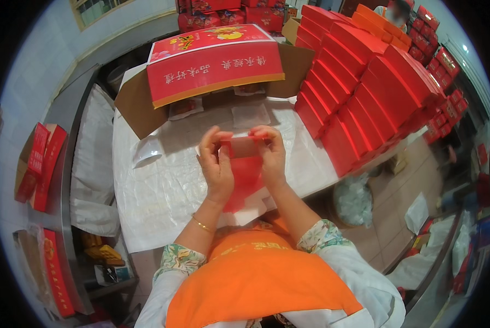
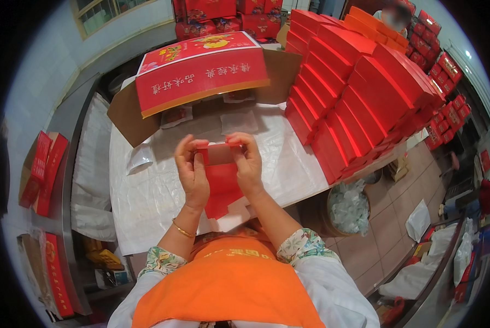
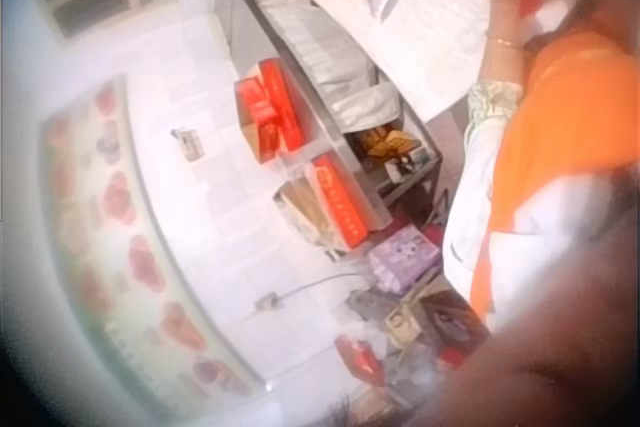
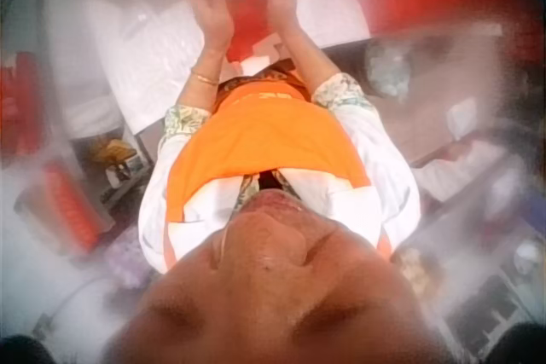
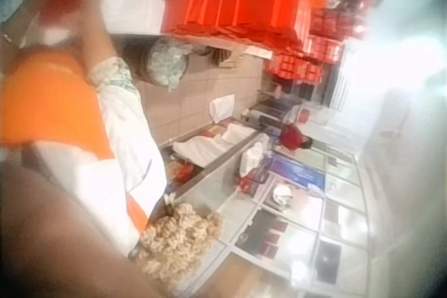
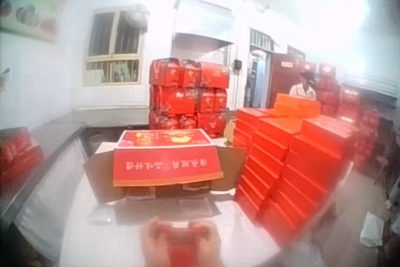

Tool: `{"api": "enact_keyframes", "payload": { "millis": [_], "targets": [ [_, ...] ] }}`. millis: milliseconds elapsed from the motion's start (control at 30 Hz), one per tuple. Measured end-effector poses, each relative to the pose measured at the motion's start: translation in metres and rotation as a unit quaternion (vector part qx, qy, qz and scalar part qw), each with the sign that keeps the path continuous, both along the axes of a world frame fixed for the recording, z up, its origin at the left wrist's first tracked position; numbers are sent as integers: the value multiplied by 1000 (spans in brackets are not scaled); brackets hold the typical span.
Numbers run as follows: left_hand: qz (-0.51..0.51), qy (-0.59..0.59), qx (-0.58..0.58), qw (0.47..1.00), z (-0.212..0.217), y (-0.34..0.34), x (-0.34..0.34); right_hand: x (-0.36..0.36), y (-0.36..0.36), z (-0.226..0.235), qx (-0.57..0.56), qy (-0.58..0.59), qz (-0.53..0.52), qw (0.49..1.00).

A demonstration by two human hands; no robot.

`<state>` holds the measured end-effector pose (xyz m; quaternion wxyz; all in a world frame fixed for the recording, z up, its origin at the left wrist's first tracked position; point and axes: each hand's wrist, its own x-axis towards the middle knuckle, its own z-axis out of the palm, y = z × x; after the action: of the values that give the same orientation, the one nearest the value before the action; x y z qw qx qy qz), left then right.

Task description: The person assembles red cardboard boxes by folding flaps and tucking tabs. They place small wrapped items into the boxes and stack the finished boxes on a pile. The person repeats this process with multiple boxes.

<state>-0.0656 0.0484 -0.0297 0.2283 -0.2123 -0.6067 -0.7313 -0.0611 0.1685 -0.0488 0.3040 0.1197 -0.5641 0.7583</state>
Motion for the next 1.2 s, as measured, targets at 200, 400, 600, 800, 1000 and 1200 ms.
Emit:
{"api": "enact_keyframes", "payload": {
  "millis": [200,400,600,800,1000,1200],
  "targets": [
    [32,143,-152,977,-18,-17,-6,6,13,0,211,102,-34,971],
    [-23,121,-143,982,-10,-22,-3,11,24,13,255,62,-7,965],
    [-94,52,-160,981,5,-30,-2,14,35,19,312,15,2,950],
    [-49,147,-254,955,-9,-35,-9,16,37,9,377,67,-48,923],
    [-9,197,-301,933,-12,-40,-12,15,38,10,388,82,-68,915],
    [-34,173,-260,949,-11,-38,-10,15,43,17,425,107,-61,897]
  ]
}}
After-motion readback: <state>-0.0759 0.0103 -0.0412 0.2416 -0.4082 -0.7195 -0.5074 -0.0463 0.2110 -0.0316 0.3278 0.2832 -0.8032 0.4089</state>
